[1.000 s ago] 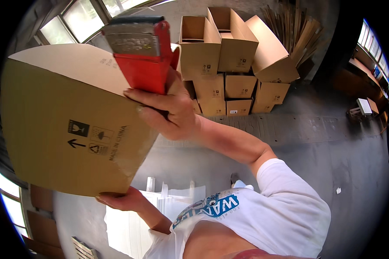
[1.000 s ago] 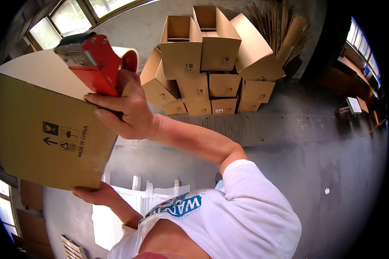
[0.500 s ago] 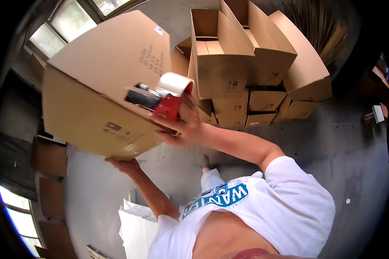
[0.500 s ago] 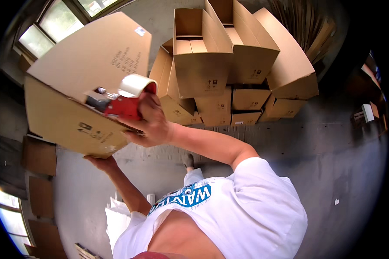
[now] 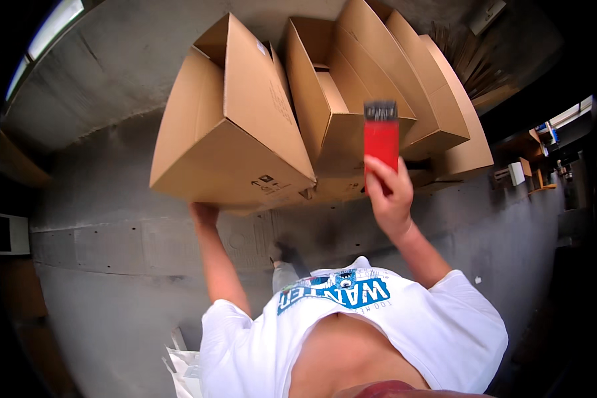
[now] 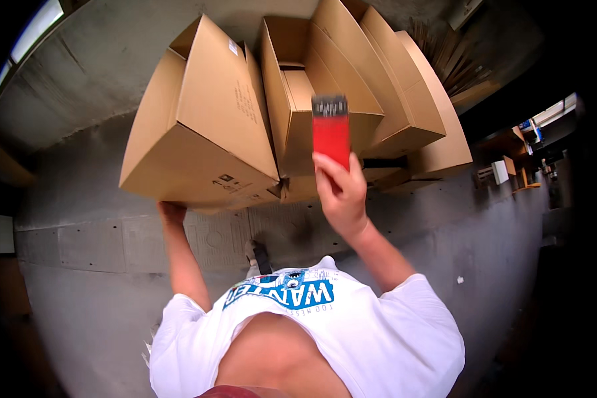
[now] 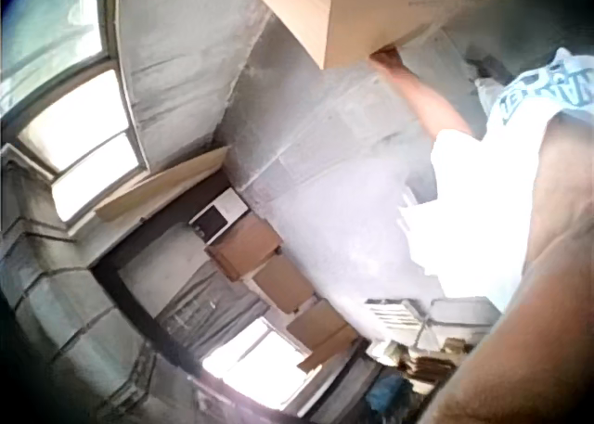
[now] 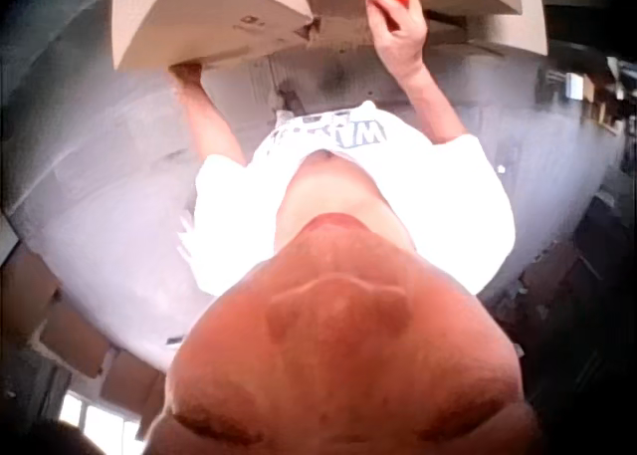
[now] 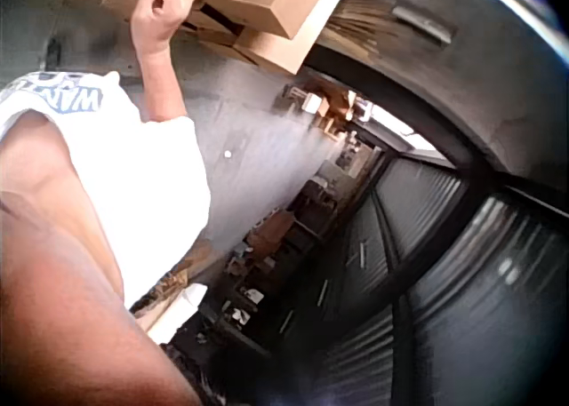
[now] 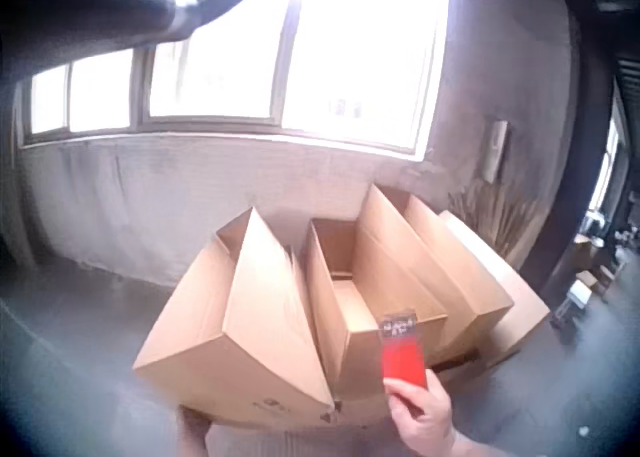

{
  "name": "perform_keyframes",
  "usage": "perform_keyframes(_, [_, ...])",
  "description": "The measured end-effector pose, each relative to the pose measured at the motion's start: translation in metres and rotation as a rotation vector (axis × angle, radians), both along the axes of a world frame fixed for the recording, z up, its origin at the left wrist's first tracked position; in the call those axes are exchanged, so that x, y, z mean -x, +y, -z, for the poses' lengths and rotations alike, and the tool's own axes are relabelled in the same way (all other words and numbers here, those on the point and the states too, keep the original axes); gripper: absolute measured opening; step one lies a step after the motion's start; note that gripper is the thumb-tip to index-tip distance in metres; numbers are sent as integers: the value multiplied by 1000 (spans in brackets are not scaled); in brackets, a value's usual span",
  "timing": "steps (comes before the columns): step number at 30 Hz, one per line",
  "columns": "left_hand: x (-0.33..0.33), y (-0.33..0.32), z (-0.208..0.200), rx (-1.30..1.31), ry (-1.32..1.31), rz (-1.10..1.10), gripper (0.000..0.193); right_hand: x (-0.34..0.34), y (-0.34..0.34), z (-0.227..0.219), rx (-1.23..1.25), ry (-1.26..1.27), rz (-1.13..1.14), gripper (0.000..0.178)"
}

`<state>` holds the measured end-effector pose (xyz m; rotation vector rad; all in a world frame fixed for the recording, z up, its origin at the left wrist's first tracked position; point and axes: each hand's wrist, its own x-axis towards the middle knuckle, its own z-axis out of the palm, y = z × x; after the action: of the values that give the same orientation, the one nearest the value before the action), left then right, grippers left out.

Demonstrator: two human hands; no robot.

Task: The person repeatedly assembles flat cardboard boxes into rectangular shapes and seals them with packing tape. They use a handheld tape dispenser to apply tape along the seams of the boxes, then stack the finished boxes on the floor.

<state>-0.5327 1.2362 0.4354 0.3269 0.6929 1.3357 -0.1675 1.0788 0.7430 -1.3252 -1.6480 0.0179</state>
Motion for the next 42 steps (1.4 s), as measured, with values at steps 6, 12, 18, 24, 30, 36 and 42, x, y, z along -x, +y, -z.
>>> perform_keyframes(6, [6, 15, -7, 16, -4, 27, 64, 53, 200, -55, 321, -358, 206, 66])
perform_keyframes(12, [-32, -8, -20, -46, 76, 69, 64, 83, 299, -49, 956, -316, 6, 52])
perform_keyframes(18, [-22, 86, 16, 90, 389, 130, 57, 40, 320, -64, 873, -1250, -306, 14])
perform_keyframes(24, [-1, 148, 127, 208, 988, 777, 48, 29, 294, -55, 833, -538, -72, 16])
perform_keyframes(30, [-59, 135, 109, -65, 1564, 356, 23, -5, 234, -76, 887, 199, 128, 22])
perform_keyframes(36, [-57, 122, -16, -153, 1650, 292, 19, -50, 174, -82, 742, 285, 175, 30])
perform_keyframes(42, [-51, 151, -16, -181, 1770, 152, 17, -27, 199, -63, 688, 377, 179, 30])
